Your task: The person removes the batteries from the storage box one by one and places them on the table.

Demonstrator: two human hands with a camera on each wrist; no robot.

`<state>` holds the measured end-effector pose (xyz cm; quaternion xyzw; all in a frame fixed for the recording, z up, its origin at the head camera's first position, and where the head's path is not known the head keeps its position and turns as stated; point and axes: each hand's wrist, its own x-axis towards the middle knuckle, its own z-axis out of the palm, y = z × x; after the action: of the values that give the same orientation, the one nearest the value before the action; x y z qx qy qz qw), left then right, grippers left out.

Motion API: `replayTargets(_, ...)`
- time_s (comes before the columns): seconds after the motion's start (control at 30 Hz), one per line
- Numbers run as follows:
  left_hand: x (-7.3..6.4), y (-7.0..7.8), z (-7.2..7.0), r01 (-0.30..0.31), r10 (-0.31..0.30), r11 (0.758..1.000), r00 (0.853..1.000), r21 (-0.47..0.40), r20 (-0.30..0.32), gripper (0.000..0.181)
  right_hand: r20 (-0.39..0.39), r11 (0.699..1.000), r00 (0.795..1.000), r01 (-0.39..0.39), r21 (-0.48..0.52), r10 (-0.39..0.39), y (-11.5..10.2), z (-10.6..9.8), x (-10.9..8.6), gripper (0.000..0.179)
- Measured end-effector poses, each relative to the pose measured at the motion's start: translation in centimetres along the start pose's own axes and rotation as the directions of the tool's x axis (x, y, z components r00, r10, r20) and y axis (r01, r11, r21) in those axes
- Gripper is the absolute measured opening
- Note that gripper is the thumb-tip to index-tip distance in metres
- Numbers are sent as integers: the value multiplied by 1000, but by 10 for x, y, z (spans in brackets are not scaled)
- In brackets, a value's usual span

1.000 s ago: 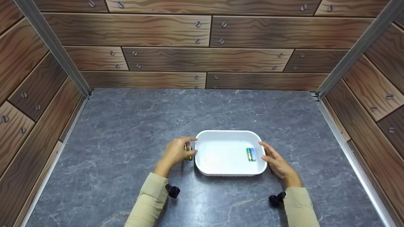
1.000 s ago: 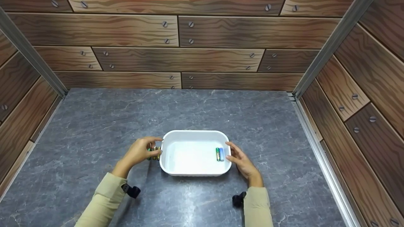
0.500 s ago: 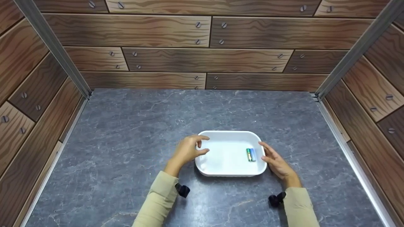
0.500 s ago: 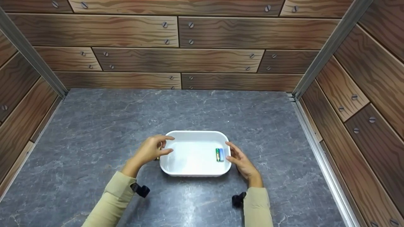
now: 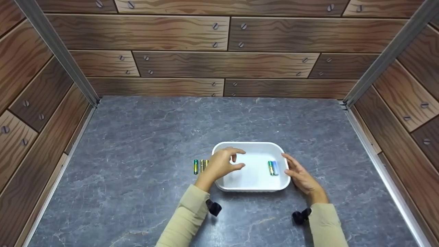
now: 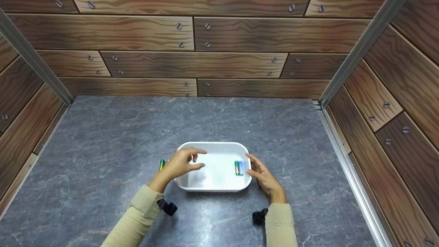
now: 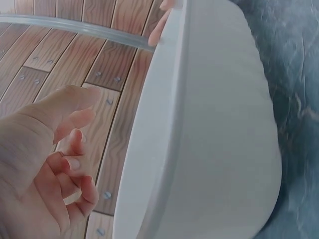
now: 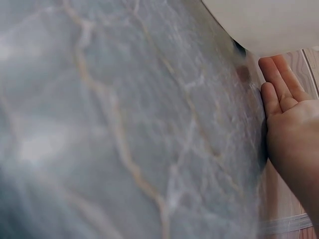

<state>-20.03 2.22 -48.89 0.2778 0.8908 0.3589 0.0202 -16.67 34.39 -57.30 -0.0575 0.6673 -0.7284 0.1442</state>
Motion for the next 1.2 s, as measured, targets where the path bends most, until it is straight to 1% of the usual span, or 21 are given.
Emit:
replayTargets(0.17, 5, 6, 10, -2, 2, 1000, 1000, -13, 17, 37, -1, 1000, 1000, 20, -3, -20, 0, 1, 0, 57)
replayTargets(0.37, 12, 11, 25, -10, 11, 1000, 999, -14, 32, 36, -47, 999, 998, 30, -22, -31, -2, 3, -1, 58)
replayTargets(0.53, 18, 16, 38, 13, -12, 1000, 998, -13, 58, 37, -64, 999, 997, 39, -29, -41, -3, 5, 1, 57)
replayTargets(0.63, 22, 18, 46, 28, -28, 1000, 997, -3, 71, 38, -50, 998, 997, 54, -22, -55, -3, 5, 2, 57)
replayTargets(0.77, 28, 22, 56, 53, -54, 998, 994, 21, 91, 40, -7, 996, 996, 86, -18, -86, -2, 2, 4, 55)
replayTargets(0.9, 34, 26, 62, 81, -86, 996, 990, 45, 116, 41, 25, 995, 995, 99, -15, -99, -1, 1, 5, 55)
replayTargets(1.07, 39, 30, 70, 102, -107, 994, 987, 48, 119, 42, 30, 997, 996, 79, -11, -78, -2, 1, 4, 55)
replayTargets(1.2, 43, 32, 78, 131, -139, 989, 983, 70, 117, 44, 29, 998, 998, 63, 6, -63, -1, 2, 3, 53)
